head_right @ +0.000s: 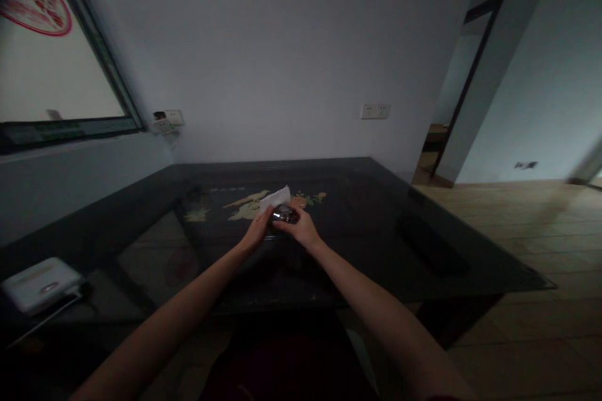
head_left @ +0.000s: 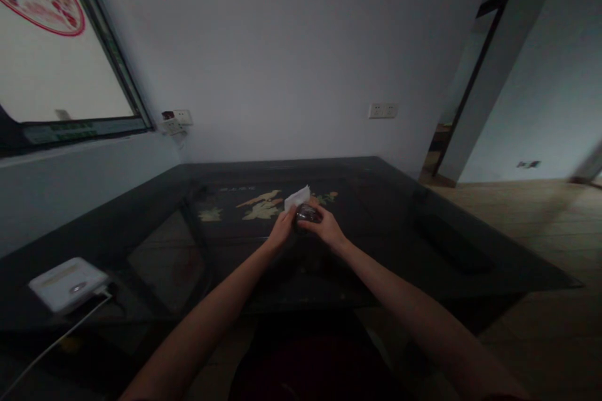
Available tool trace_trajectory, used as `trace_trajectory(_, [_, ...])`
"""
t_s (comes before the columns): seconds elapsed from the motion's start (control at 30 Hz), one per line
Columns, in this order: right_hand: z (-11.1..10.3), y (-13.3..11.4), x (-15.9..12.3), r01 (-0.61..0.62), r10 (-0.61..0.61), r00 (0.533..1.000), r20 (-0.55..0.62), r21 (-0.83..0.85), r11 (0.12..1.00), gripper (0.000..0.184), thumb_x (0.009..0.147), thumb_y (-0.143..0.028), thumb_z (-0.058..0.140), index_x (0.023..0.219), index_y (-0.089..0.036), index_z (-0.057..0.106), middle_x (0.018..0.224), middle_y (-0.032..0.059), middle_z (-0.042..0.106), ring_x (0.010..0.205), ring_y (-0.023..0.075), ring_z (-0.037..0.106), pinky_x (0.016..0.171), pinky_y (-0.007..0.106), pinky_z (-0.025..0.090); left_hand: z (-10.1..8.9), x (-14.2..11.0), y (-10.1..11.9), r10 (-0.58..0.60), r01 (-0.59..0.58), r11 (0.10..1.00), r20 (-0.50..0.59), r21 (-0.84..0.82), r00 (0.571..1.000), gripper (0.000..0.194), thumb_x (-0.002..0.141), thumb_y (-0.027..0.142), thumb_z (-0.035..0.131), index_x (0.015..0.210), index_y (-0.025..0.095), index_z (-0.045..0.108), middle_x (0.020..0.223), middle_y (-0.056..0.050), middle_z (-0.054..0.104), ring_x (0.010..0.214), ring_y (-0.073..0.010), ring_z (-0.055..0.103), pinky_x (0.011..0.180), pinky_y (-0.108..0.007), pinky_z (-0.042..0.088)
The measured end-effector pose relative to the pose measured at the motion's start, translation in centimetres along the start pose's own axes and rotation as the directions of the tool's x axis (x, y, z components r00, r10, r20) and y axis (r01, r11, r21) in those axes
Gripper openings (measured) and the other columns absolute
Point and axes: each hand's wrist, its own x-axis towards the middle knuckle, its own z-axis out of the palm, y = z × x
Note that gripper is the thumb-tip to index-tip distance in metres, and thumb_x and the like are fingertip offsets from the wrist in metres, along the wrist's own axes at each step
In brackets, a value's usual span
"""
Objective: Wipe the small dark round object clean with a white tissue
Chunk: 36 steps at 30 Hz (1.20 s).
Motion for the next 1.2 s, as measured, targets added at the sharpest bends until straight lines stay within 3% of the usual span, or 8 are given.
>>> trace_trajectory(0.13, [-0.3,-1.0,0.1,-0.019,0.024,0.999,-0.039,0.126,0.992,0.056,0.052,-0.032,0.084,0.103,-0.019,0.065,0.099,0.005,0.072,0.088,0.02,0.067,0.086,0.035,0.051,0.1,0.5,-0.7,-0.049,0.05,0.996,0.017,-0.075,0.999,0.072,0.07,0.073,0.052,0.099,0.01,0.068,0.098,-0.012,0.072,0.097,-0.0284,0.064,0.087,-0.036,0.047])
trace_trajectory(0.4, [-1.9,-1.4,1.1,-0.054,0.083,0.979,-0.187,0.16,0.986,0.045,0.054,-0.041,0.081,0.09,-0.018,0.066,0.09,0.0045,0.072,0.078,0.018,0.065,0.061,0.025,0.051,0.5,-0.4,-0.8,0.007,-0.019,0.993,0.098,0.116,0.995,0.06,0.083,0.062,0.043,0.091,0.008,0.067,0.083,-0.01,0.07,0.081,-0.0233,0.063,0.076,-0.032,0.048])
trace_trajectory(0.67, [-1.2,-1.1,0.6,-0.064,0.079,0.987,-0.137,0.109,0.992,0.049,0.053,-0.032,0.083,0.097,-0.019,0.066,0.091,0.0041,0.072,0.081,0.0195,0.067,0.073,0.031,0.053,0.9,-1.6,1.0,0.167,-0.167,0.985,0.016,0.048,0.986,0.063,0.083,0.063,0.044,0.108,0.009,0.066,0.113,-0.011,0.069,0.113,-0.0281,0.057,0.099,-0.038,0.044])
trace_trajectory(0.87, [-0.3,-0.9,0.0,-0.045,0.054,0.996,-0.077,0.12,0.992,0.05,0.051,-0.028,0.084,0.097,-0.02,0.065,0.091,0.0039,0.073,0.084,0.0208,0.067,0.081,0.035,0.052,0.8,-1.0,0.6,0.138,-0.139,0.99,0.034,0.026,0.99,0.067,0.081,0.067,0.044,0.106,0.009,0.067,0.111,-0.012,0.07,0.109,-0.0271,0.061,0.098,-0.037,0.045])
trace_trajectory(1.03, [-0.4,-1.2,0.0,-0.077,0.089,0.993,-0.076,0.147,0.986,0.05,0.053,-0.036,0.083,0.096,-0.019,0.066,0.093,0.0044,0.072,0.083,0.0204,0.067,0.072,0.031,0.052,0.8,-0.8,0.3,0.149,-0.152,0.965,0.031,0.214,0.988,0.062,0.086,0.063,0.036,0.09,0.01,0.068,0.092,-0.011,0.072,0.093,-0.025,0.064,0.088,-0.036,0.05])
trace_trajectory(1.2, [-1.3,-1.6,0.3,-0.131,0.148,0.987,-0.057,0.233,0.964,0.048,0.057,-0.044,0.08,0.096,-0.02,0.065,0.097,0.0046,0.071,0.082,0.019,0.066,0.058,0.024,0.049,0.9,-2.0,1.1,0.279,-0.271,0.831,0.057,0.485,0.959,0.05,0.094,0.049,0.03,0.093,0.016,0.068,0.088,-0.008,0.071,0.086,-0.0228,0.065,0.084,-0.034,0.049])
